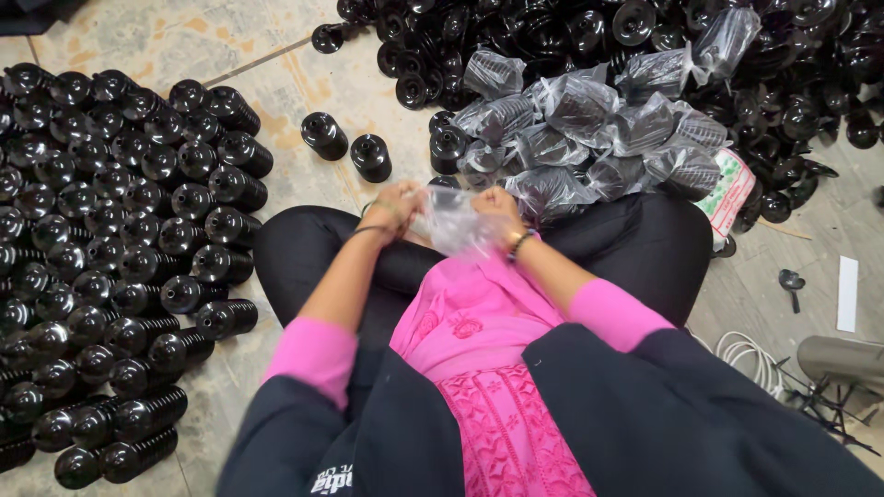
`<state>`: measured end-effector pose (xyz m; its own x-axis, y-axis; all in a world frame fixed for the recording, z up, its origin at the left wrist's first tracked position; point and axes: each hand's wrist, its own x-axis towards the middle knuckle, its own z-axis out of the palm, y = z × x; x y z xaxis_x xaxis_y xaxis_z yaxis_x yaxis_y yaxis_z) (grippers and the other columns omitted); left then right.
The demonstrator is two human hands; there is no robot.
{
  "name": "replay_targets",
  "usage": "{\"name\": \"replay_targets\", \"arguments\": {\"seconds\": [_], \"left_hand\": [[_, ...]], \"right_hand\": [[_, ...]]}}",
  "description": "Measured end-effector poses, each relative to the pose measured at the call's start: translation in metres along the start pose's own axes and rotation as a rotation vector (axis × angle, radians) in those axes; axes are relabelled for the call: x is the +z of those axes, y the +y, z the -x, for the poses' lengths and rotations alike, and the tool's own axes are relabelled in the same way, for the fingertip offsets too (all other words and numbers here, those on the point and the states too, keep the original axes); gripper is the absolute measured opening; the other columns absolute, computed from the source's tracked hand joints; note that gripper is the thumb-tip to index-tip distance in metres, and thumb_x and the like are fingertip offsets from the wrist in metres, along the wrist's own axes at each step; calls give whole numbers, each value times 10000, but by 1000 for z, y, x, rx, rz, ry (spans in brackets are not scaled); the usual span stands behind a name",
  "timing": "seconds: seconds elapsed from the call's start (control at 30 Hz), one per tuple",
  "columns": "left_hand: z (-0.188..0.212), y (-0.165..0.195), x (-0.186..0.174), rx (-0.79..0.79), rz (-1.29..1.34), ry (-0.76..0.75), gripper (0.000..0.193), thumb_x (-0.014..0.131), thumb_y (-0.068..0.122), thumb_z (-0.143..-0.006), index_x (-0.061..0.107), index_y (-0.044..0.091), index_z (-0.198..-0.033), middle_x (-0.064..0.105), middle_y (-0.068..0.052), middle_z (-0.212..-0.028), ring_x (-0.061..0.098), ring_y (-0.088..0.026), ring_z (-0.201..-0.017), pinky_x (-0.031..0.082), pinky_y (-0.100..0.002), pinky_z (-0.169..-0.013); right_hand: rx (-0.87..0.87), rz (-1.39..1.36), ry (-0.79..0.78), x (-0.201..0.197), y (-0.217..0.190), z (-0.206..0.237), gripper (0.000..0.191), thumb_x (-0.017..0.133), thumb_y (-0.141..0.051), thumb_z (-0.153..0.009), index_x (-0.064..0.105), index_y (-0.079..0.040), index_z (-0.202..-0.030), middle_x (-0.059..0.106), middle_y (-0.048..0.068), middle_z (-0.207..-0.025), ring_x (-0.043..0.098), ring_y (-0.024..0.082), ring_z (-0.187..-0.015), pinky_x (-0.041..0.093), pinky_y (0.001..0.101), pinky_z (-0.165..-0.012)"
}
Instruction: The person sits on the floor surrounded by piles of black plastic parts and wraps each part in a clear plastic bag by hand, twisting the bag closed and placing the wrapped part onto a growing pile of finished bags, repeating this for one part at a time.
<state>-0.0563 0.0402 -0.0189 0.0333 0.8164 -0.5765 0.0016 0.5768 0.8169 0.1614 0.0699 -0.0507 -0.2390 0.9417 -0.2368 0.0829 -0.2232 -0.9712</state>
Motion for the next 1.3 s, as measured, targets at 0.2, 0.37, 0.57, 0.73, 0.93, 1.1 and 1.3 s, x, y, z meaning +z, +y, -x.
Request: {"name": "replay_targets", "arguments": {"seconds": [0.2,0.37,0.57,0.73,0.93,1.1,1.3], "left_hand": [[-51,10,34,-75,-810,416,291,607,281,-962,734,62,-1105,686,-221,-1117,665,-372,-1071,532,-428,-878],[-50,5,42,-122,-704,426,294,613,286,-969,704,57,-1129,671,-179,-1139,635,-317,-1089,518,-394,-908],[-48,-16,47,268,264,238,274,584,283,-1051,665,42,-1151,664,-98,-1088,613,-210,-1006,514,-329,-872],[-16,-24,12,439,478,-292,258,587,267,-1129,646,18,-1160,654,-67,-1057,595,-154,-935,511,-300,-831],[31,-18,-27,637,-637,44,224,711,280,-1000,716,59,-965,662,-88,-934,641,-116,-780,542,-264,-724],[3,-5,7,82,415,-95,212,667,308,-979,598,136,-875,724,-48,-820,494,-41,-546,383,-191,-450],[12,3,34,221,234,-433,156,646,216,-976,558,90,-945,671,-52,-789,445,-48,-488,287,-191,-374]], "right_hand": [[-93,339,349,43,-11,-12,88,631,-73,-817,667,-91,-896,664,57,-806,645,199,-707,494,345,-626],[-125,453,183,36,-7,-10,50,628,-99,-908,652,-75,-945,638,38,-854,609,164,-763,492,311,-671],[-477,237,-34,25,7,-12,78,624,-131,-1017,634,-55,-1004,606,15,-913,566,122,-830,489,271,-725],[-381,-138,-248,-5,-25,-20,216,609,-237,-1067,597,-38,-984,589,-45,-908,530,50,-825,483,215,-761],[-110,493,-274,-79,-74,21,218,706,-237,-983,689,-29,-922,622,26,-747,545,84,-694,449,272,-605],[-624,806,-288,-54,-78,56,142,737,-146,-906,715,-24,-975,683,114,-879,660,221,-795,518,332,-719],[-741,600,-171,-41,-90,52,108,736,-86,-927,710,-11,-1000,683,112,-911,662,219,-809,520,329,-709]]}}
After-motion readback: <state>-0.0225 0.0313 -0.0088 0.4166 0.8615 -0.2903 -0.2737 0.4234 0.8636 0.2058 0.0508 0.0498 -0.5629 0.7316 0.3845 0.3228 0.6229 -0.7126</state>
